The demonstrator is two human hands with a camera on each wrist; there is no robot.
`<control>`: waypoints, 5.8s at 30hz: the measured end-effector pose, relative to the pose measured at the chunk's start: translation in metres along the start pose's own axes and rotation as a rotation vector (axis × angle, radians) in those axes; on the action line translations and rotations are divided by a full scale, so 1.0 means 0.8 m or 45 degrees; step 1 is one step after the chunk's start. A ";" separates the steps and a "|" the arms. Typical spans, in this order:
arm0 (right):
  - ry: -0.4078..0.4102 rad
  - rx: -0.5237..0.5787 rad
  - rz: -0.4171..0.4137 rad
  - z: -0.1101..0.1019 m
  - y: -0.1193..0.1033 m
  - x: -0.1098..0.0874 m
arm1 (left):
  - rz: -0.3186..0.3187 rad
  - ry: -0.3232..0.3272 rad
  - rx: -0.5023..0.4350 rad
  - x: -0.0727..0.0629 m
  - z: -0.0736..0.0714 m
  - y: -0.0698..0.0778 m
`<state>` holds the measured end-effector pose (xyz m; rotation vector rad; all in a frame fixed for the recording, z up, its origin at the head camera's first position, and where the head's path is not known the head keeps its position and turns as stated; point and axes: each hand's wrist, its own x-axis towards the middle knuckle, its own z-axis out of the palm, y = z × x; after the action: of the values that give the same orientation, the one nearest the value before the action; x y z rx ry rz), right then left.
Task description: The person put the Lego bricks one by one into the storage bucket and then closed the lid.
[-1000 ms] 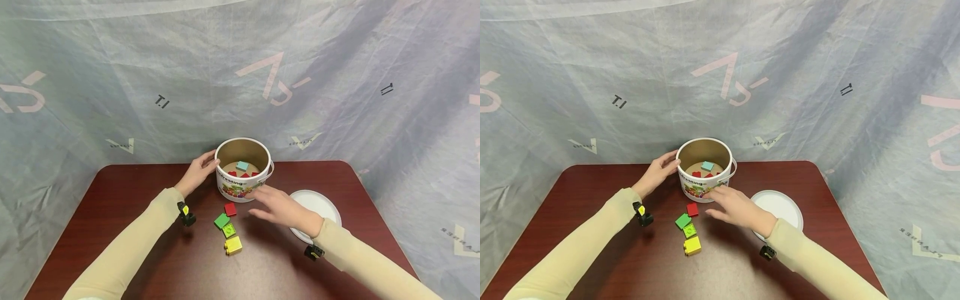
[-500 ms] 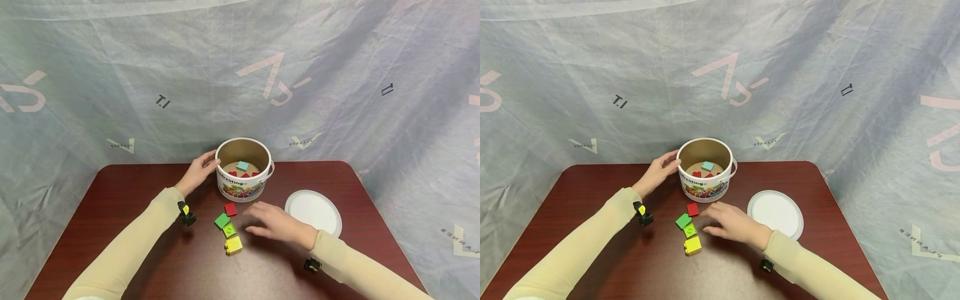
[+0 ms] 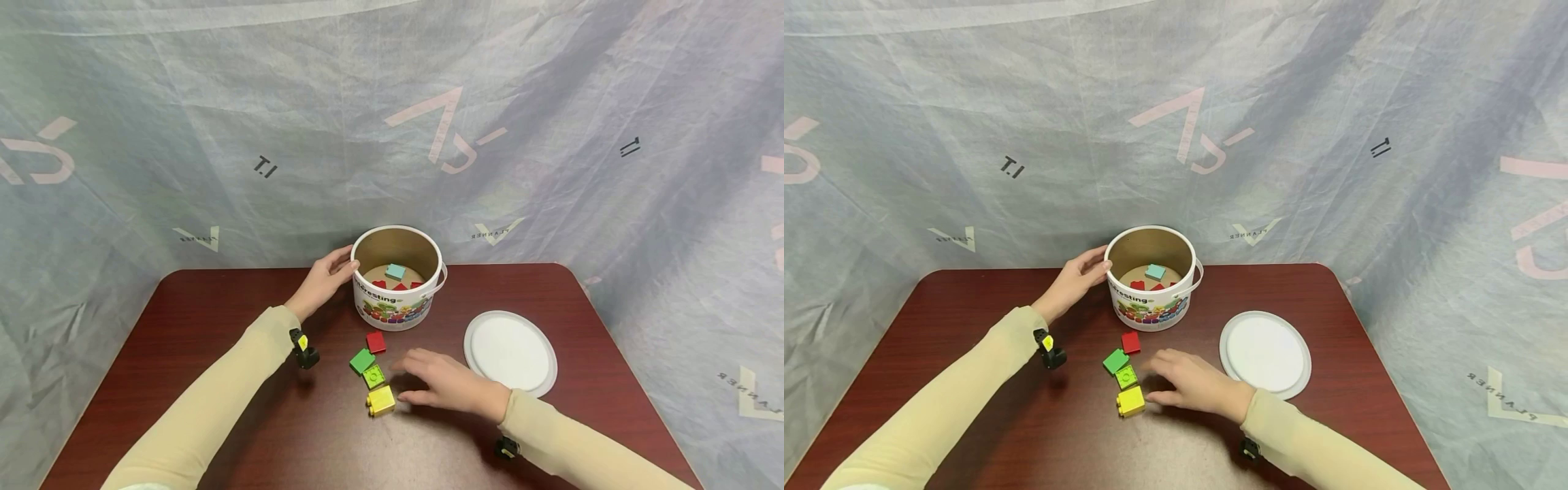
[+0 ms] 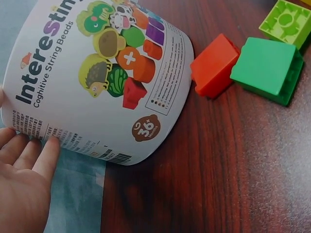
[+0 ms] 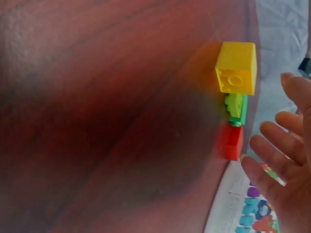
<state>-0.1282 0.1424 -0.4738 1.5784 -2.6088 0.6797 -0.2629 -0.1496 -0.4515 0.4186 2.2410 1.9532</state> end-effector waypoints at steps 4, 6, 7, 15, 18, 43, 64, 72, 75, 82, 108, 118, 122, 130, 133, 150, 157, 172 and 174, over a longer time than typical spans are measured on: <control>-0.009 0.016 0.020 0.010 0.000 -0.002 | 0.004 0.000 -0.007 0.001 0.000 -0.002; -0.013 0.028 0.036 0.015 0.000 -0.003 | 0.003 -0.001 -0.012 0.001 0.000 -0.002; -0.015 0.035 0.044 0.017 -0.001 -0.003 | 0.003 -0.001 -0.013 0.001 0.000 -0.002; -0.039 0.066 0.088 0.030 0.001 -0.006 | -0.002 -0.001 -0.001 -0.001 0.000 -0.001; -0.044 0.060 0.091 0.034 0.001 -0.006 | -0.009 0.000 -0.005 -0.001 -0.001 -0.001; -0.072 0.055 0.045 0.041 0.000 -0.001 | -0.012 0.012 0.002 0.002 0.001 -0.001; 0.025 -0.029 0.069 -0.011 0.010 0.005 | -0.022 0.008 0.001 -0.002 0.001 0.000; 0.067 -0.069 0.075 -0.051 0.014 0.014 | -0.015 0.015 -0.015 -0.001 0.003 0.000; 0.099 -0.085 0.052 -0.064 0.016 0.017 | -0.012 0.013 -0.019 -0.002 0.003 0.001; 0.159 -0.138 0.057 -0.094 0.018 0.027 | -0.014 0.011 -0.004 -0.003 0.003 0.002; 0.222 -0.188 0.144 -0.155 0.055 0.068 | -0.020 0.021 0.003 -0.002 0.003 -0.001; 0.209 -0.183 0.263 -0.158 0.067 0.086 | -0.045 0.032 0.022 -0.005 0.003 0.002; 0.206 -0.163 0.295 -0.157 0.076 0.095 | -0.044 0.033 0.022 -0.004 0.002 0.001; 0.209 -0.143 0.343 -0.154 0.095 0.106 | -0.044 0.028 0.006 -0.002 0.003 0.000; 0.204 -0.137 0.359 -0.153 0.099 0.111 | -0.045 0.030 0.005 -0.002 0.003 0.000; 0.124 -0.137 0.408 -0.141 0.121 0.136 | -0.042 0.040 0.016 -0.001 0.004 0.002; 0.103 -0.122 0.415 -0.137 0.125 0.142 | -0.047 0.039 0.009 -0.003 0.004 0.001; 0.240 -0.100 0.393 -0.147 0.129 0.111 | -0.035 0.040 -0.014 -0.003 0.003 -0.002; 0.291 -0.103 0.386 -0.148 0.128 0.103 | -0.037 0.041 -0.017 -0.003 0.003 -0.002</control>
<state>-0.2793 0.1575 -0.3839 1.0248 -2.6838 0.7093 -0.2601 -0.1482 -0.4536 0.3539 2.2390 1.9733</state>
